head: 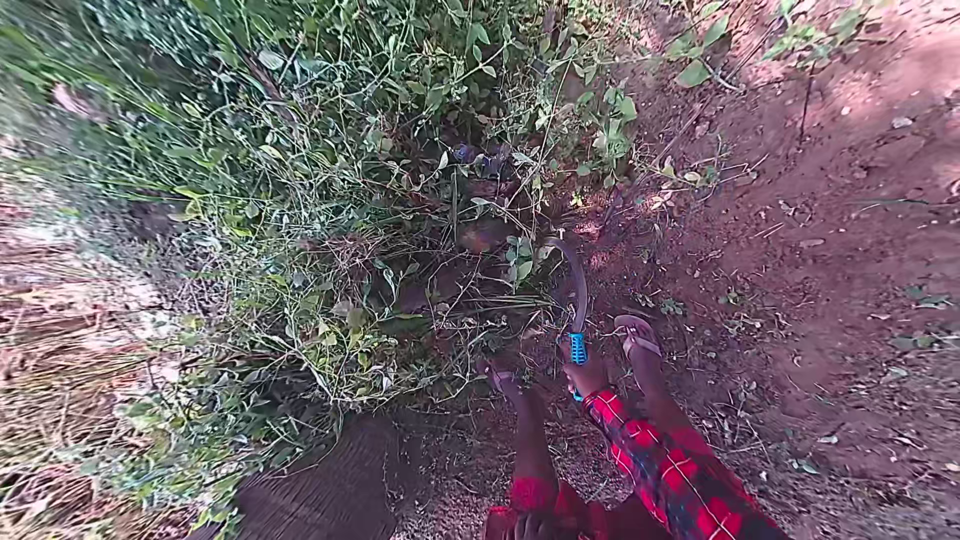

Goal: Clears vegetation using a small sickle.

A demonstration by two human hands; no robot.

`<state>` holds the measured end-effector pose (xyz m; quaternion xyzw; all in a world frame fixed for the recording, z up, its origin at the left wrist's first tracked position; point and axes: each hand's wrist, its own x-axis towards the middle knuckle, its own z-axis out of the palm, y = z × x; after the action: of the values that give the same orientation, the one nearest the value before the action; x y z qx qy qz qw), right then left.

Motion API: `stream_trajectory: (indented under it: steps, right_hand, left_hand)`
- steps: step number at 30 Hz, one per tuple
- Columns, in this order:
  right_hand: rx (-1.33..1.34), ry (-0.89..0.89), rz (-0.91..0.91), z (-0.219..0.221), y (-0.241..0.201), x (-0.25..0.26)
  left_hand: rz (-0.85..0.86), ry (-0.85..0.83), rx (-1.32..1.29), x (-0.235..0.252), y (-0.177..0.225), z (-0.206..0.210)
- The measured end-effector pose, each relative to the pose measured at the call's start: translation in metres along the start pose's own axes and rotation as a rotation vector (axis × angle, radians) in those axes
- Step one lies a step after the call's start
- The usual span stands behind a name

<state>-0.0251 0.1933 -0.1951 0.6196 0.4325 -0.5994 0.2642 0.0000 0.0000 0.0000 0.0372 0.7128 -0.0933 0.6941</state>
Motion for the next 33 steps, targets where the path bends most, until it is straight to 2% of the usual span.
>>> stream_trajectory:
  steps: [2, 5, 7, 8, 9, 10, 11, 12, 14, 16, 18, 20, 22, 24, 27, 28, 29, 31, 33]
  right_hand:
    - [-0.188, 0.06, -0.196, -0.019, -0.042, 0.001]
    - [-0.322, 0.224, -0.641, -0.038, -0.11, 0.012]
    - [-0.313, 0.346, -0.961, -0.048, -0.15, 0.024]
    - [-0.294, 0.377, -1.061, -0.053, -0.165, 0.03]
    - [-0.288, 0.392, -1.085, -0.057, -0.173, 0.038]
    - [-0.312, 0.37, -1.015, -0.063, -0.17, 0.046]
    - [-0.381, 0.325, -0.858, -0.073, -0.156, 0.054]
    - [-0.503, 0.261, -0.626, -0.089, -0.136, 0.063]
    - [-0.74, 0.129, -0.23, -0.135, -0.082, 0.08]
    - [-0.865, 0.079, -0.092, -0.178, -0.042, 0.076]
    - [-0.881, 0.077, -0.096, -0.199, -0.015, 0.058]
    - [-0.876, 0.081, -0.139, -0.211, -0.004, 0.034]
    - [-0.815, 0.102, -0.197, -0.211, 0.002, 0.012]
    - [-0.69, 0.182, -0.268, -0.208, 0.009, -0.003]
    - [-0.467, 0.352, -0.318, -0.204, 0.003, -0.008]
    - [-0.38, 0.407, -0.339, -0.203, -0.006, -0.005]
    - [-0.278, 0.46, -0.376, -0.202, -0.02, 0.0]
    - [-0.055, 0.556, -0.477, -0.201, -0.056, 0.01]
    - [0.211, 0.641, -0.589, -0.196, -0.099, 0.024]
  left_hand:
    - [-0.055, -0.093, -0.086, -0.033, 0.045, -0.051]
    - [-0.134, -0.105, -0.069, -0.046, 0.088, -0.078]
    - [-0.134, -0.183, -0.012, -0.049, 0.096, -0.086]
    - [-0.121, -0.194, -0.008, -0.049, 0.096, -0.086]
    - [-0.112, -0.203, -0.001, -0.051, 0.098, -0.089]
    - [-0.115, -0.212, 0.008, -0.053, 0.104, -0.093]
    - [-0.128, -0.223, 0.02, -0.052, 0.106, -0.093]
    - [-0.141, -0.228, 0.02, -0.045, 0.1, -0.086]
    - [-0.102, -0.216, -0.048, -0.019, 0.069, -0.063]
    - [-0.012, -0.075, -0.255, 0.029, 0.022, -0.027]
    - [0.053, 0.04, -0.563, 0.076, 0.003, -0.013]
    - [0.115, 0.149, -0.776, 0.101, 0.029, -0.028]
    - [0.243, 0.266, -0.994, 0.092, 0.073, -0.067]
    - [0.505, 0.38, -1.136, 0.052, 0.117, -0.108]
    - [1.11, 0.609, -1.045, -0.012, 0.155, -0.131]
    - [1.219, 0.666, -0.962, -0.026, 0.162, -0.13]
    - [1.283, 0.686, -0.913, -0.035, 0.169, -0.126]
    - [1.347, 0.617, -0.9, -0.038, 0.182, -0.107]
    - [1.324, 0.491, -0.786, -0.027, 0.187, -0.086]
